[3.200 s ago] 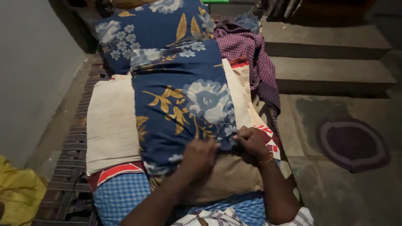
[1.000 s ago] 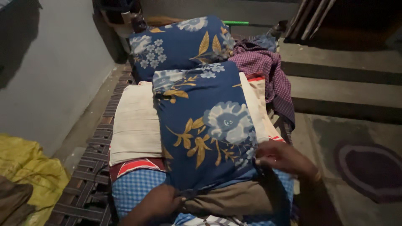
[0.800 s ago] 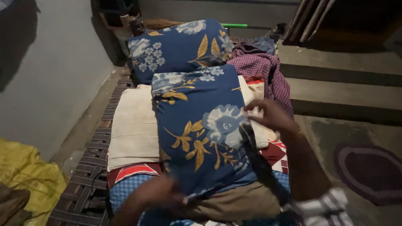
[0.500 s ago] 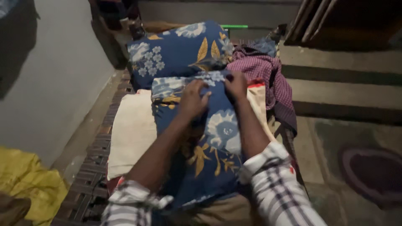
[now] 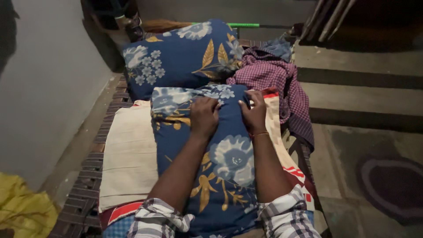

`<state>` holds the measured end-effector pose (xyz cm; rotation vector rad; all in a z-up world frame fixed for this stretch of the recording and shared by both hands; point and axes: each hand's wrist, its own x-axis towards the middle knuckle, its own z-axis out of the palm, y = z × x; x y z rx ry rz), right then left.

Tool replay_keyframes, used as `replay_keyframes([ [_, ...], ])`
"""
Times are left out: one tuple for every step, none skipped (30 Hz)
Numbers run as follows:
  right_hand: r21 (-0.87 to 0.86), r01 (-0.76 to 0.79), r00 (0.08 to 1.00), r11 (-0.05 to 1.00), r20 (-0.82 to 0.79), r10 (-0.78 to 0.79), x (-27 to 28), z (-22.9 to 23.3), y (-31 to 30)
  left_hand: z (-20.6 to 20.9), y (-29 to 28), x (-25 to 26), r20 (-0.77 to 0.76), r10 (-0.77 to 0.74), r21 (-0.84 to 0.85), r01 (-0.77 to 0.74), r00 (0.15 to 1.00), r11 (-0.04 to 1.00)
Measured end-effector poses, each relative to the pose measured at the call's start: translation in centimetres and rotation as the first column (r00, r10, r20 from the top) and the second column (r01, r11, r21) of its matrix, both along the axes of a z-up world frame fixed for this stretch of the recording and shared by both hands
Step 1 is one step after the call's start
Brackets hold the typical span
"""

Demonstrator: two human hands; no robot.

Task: The person hand-sews a blue floral pillowcase while seated on a woven cot. They repeatedly insert a needle and thread through the fabric, pull the thread to tighten stitches, and adjust the pillowcase on their lap.

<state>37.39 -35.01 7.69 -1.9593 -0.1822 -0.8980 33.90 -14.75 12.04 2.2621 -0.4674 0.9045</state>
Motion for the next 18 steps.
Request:
replay_keyframes([
  [-0.078,-0.031,0.998,0.996,0.052,0.035,-0.1,0.4,-0.1,0.1,0.0,-0.3,0.041,-0.022,0.000,0.022,0.999,1.000],
  [-0.083,-0.034,0.998,0.996,0.058,0.039,-0.2,0.6,0.0,0.1,0.1,-0.7,0.082,-0.044,0.000,0.044,0.996,0.999],
  [-0.091,-0.036,0.997,0.995,0.067,0.042,-0.3,0.8,0.1,0.1,0.1,-1.0,0.125,-0.066,-0.002,0.067,0.990,0.998],
  [-0.099,-0.038,0.996,0.994,0.075,0.045,-0.5,1.0,0.2,0.1,0.0,-1.1,0.171,-0.115,0.015,0.114,0.978,0.993],
  [-0.148,-0.020,0.994,0.989,0.105,0.036,-0.6,1.3,0.3,0.1,0.1,-1.1,0.216,-0.159,0.032,0.156,0.963,0.987],
  [-0.196,-0.001,0.990,0.981,0.135,0.028,-0.8,1.6,0.3,0.0,0.1,-1.2,0.260,-0.203,0.051,0.197,0.944,0.979],
  [-0.245,0.019,0.986,0.969,0.166,0.023,-0.8,1.7,0.3,-0.1,0.1,-1.3,0.227,-0.188,0.057,0.180,0.956,0.982],
  [-0.242,0.019,0.986,0.970,0.165,0.022,-1.0,1.7,0.3,-0.2,0.1,-1.4,0.194,-0.172,0.063,0.163,0.966,0.985],
  [-0.240,0.019,0.986,0.971,0.166,0.022,-1.0,1.6,0.4,-0.2,0.1,-1.5,0.164,-0.155,0.070,0.145,0.974,0.987],
  [-0.238,0.018,0.986,0.971,0.168,0.022,-0.9,1.5,0.3,-0.1,0.0,-1.6,0.148,-0.152,0.058,0.145,0.977,0.988],
  [-0.149,-0.044,0.990,0.988,0.129,0.063,-0.8,1.2,0.2,0.0,0.0,-1.6,0.130,-0.152,0.050,0.147,0.980,0.988],
  [-0.057,-0.103,0.990,0.993,0.094,0.108,-0.6,0.9,-0.1,0.2,0.0,-1.7,0.113,-0.152,0.041,0.148,0.982,0.988],
  [0.039,-0.157,0.986,0.987,0.063,0.155,-0.5,0.6,-0.4,0.3,0.1,-1.7,0.117,-0.146,0.037,0.143,0.982,0.989],
  [0.086,-0.208,0.978,0.974,-0.007,0.209,-0.5,0.3,-0.9,0.4,0.2,-1.7,0.121,-0.141,0.034,0.138,0.983,0.990],
  [0.135,-0.253,0.962,0.958,-0.074,0.264,-0.5,0.1,-1.6,0.5,0.1,-1.7,0.126,-0.137,0.028,0.134,0.983,0.991],
  [0.186,-0.293,0.937,0.938,-0.137,0.320,-0.6,0.1,-2.3,0.5,0.2,-1.7,0.131,-0.148,0.024,0.146,0.980,0.989],
  [0.158,-0.346,0.907,0.925,-0.194,0.373,-0.8,0.2,-3.1,0.4,0.4,-1.7,0.135,-0.159,0.016,0.158,0.978,0.987],
  [0.134,-0.400,0.871,0.907,-0.252,0.421,-1.0,0.6,-4.0,0.2,0.4,-1.6,0.139,-0.169,0.008,0.169,0.976,0.986],
])
